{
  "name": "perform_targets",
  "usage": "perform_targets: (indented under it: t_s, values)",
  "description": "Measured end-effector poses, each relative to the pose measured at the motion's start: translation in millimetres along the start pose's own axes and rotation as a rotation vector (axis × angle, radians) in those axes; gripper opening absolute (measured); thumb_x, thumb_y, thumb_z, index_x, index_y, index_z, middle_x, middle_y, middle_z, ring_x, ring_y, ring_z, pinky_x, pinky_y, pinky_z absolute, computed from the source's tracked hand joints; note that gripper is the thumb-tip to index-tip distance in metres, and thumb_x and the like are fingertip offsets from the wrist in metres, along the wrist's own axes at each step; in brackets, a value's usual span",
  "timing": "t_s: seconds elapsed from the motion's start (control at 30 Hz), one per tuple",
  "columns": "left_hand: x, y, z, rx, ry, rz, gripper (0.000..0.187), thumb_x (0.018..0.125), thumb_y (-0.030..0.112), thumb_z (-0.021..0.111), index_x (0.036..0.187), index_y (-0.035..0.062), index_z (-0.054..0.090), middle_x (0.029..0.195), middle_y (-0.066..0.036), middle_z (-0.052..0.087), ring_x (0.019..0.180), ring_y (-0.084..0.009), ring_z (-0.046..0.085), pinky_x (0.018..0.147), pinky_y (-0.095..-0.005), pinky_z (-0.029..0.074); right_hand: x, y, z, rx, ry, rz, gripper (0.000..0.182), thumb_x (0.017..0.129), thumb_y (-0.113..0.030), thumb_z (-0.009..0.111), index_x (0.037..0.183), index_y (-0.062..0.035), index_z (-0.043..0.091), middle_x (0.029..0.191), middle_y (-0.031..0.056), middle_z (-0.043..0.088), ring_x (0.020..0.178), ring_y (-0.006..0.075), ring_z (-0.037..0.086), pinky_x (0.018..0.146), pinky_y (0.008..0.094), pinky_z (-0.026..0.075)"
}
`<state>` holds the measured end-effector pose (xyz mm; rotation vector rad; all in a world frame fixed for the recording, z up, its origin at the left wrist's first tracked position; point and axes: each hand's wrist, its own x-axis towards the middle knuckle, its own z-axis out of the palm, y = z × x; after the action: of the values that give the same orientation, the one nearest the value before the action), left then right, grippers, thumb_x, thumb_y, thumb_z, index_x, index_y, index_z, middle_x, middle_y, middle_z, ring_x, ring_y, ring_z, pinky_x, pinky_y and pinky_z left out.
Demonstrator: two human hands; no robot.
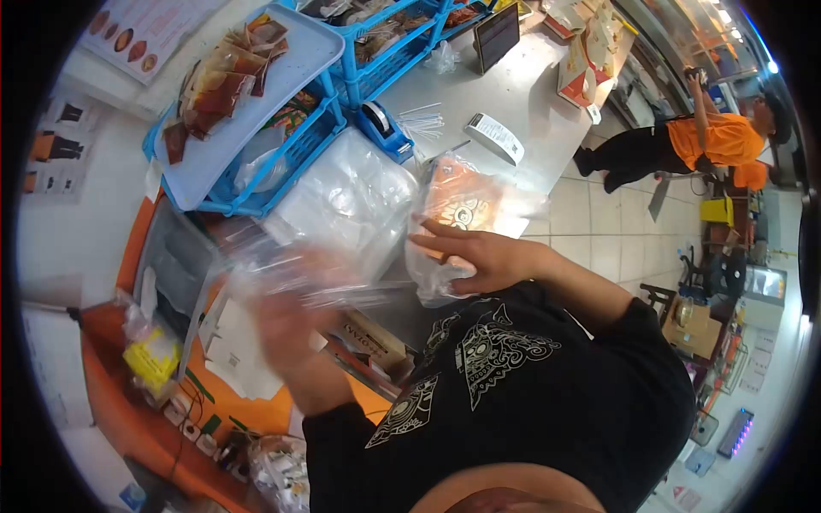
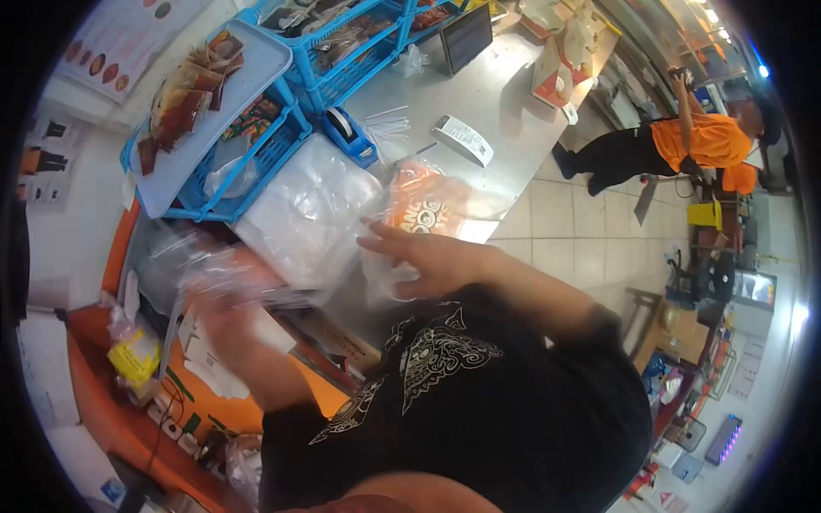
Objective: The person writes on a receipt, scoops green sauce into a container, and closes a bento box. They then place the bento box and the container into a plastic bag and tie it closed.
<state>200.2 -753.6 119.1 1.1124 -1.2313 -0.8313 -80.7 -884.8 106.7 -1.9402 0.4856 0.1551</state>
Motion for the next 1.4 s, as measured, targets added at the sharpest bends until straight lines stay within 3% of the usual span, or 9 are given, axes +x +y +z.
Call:
perform_targets:
  t_s: [0.1, 0.27, 0.4, 0.67, 0.77, 0.87, 0.97, 1.2, 1.4]
  values:
    - [75.3, 10.9, 146.7, -0.120, -0.664, -0.412, 0.029, 0.091, 0.014, 0.056, 0.114, -0.0028, 0.056, 0.103, -0.019, 0.062, 0.099, -0.0252, 0.062, 0.089, -0.0355, 0.047, -31.5, 39.2, -2.3, 0.023, -0.109, 0.074, 0.073, 0.083, -0.019, 0.066, 0.147, -0.0092, 0.032, 0.149, 0.0200, 0.035, 0.115, 0.0304, 0.057, 0.103, 0.0390, 0.042]
    - [77.4, -100.5, 213.0, 0.046, -0.669, -0.660, 0.034, 0.098, 0.018, 0.047, 0.126, 0.0000, 0.053, 0.105, -0.011, 0.064, 0.102, -0.0147, 0.056, 0.089, -0.0315, 0.046, -86.9, 136.7, -41.5, -0.947, -0.043, 0.031, 0.050, 0.093, -0.034, 0.051, 0.136, -0.0075, 0.049, 0.134, 0.0179, 0.054, 0.123, 0.0310, 0.052, 0.117, 0.0525, 0.012]
    - [70.1, -111.8, 249.4, 0.645, -0.798, -0.817, 0.038, 0.090, 0.016, 0.049, 0.121, -0.0063, 0.051, 0.108, -0.027, 0.063, 0.097, -0.0353, 0.064, 0.085, -0.0402, 0.049, -88.3, 170.3, -91.0, -1.453, 0.076, 0.095, 0.021, 0.083, -0.023, 0.058, 0.095, -0.0134, 0.073, 0.099, 0.0040, 0.070, 0.110, 0.0223, 0.060, 0.119, 0.0529, 0.001]
    - [68.0, -87.4, 249.0, 1.111, -0.159, -1.056, 0.043, 0.087, 0.019, 0.048, 0.124, -0.0031, 0.051, 0.109, -0.028, 0.064, 0.100, -0.0398, 0.064, 0.097, -0.0539, 0.042, -107.1, 157.5, -123.4, -1.428, -0.335, -0.530, 0.018, 0.081, -0.018, 0.057, 0.074, -0.0199, 0.074, 0.104, -0.0025, 0.066, 0.121, 0.0183, 0.051, 0.121, 0.0503, 0.005]
    - [34.4, -134.8, 267.7, 1.696, -0.458, -0.684, 0.039, 0.091, 0.020, 0.048, 0.128, 0.0172, 0.057, 0.115, -0.015, 0.066, 0.108, -0.0266, 0.064, 0.104, -0.0754, 0.012, -103.1, 166.9, -132.4, -1.265, -0.287, -0.860, 0.017, 0.082, -0.023, 0.059, 0.081, -0.0166, 0.075, 0.116, 0.0031, 0.063, 0.126, 0.0230, 0.047, 0.117, 0.0523, 0.020]
    - [58.0, -131.4, 299.2, 1.530, -0.820, -0.840, 0.030, 0.090, 0.015, 0.049, 0.114, 0.0125, 0.065, 0.117, -0.013, 0.066, 0.113, -0.0275, 0.061, 0.100, -0.0704, 0.028, -97.8, 158.3, -147.6, -1.299, -0.132, -0.650, 0.020, 0.082, -0.024, 0.060, 0.091, -0.0126, 0.074, 0.126, 0.0068, 0.056, 0.128, 0.0271, 0.043, 0.109, 0.0503, 0.032]
    - [64.5, -152.6, 294.3, 1.411, -0.638, -0.853, 0.027, 0.090, 0.016, 0.048, 0.111, 0.0127, 0.066, 0.116, -0.011, 0.066, 0.111, -0.0282, 0.061, 0.100, -0.0650, 0.032, -89.4, 163.8, -140.2, -0.851, 0.393, -0.420, 0.028, 0.084, -0.028, 0.061, 0.100, -0.0061, 0.069, 0.135, 0.0147, 0.047, 0.126, 0.0317, 0.045, 0.096, 0.0457, 0.043]
    - [38.8, -135.8, 271.8, 1.230, -0.833, -0.698, 0.027, 0.091, 0.022, 0.050, 0.112, 0.0151, 0.064, 0.115, -0.013, 0.064, 0.107, -0.0329, 0.060, 0.090, -0.0438, 0.046, -0.5, 242.3, -96.0, -0.581, 0.191, 0.044, 0.035, 0.089, -0.031, 0.059, 0.109, -0.0029, 0.064, 0.104, 0.0201, 0.064, 0.091, 0.0362, 0.065, 0.077, 0.0471, 0.053]
    - [34.4, -138.7, 271.5, 1.370, -0.729, -1.166, 0.033, 0.091, 0.024, 0.051, 0.121, 0.0159, 0.061, 0.127, -0.010, 0.060, 0.115, -0.0272, 0.058, 0.098, -0.0432, 0.043, -24.1, 206.7, -121.6, 1.200, 0.460, 0.019, 0.029, 0.096, -0.030, 0.042, 0.096, -0.0071, 0.060, 0.091, 0.0058, 0.061, 0.084, 0.0202, 0.061, 0.070, 0.0414, 0.056]
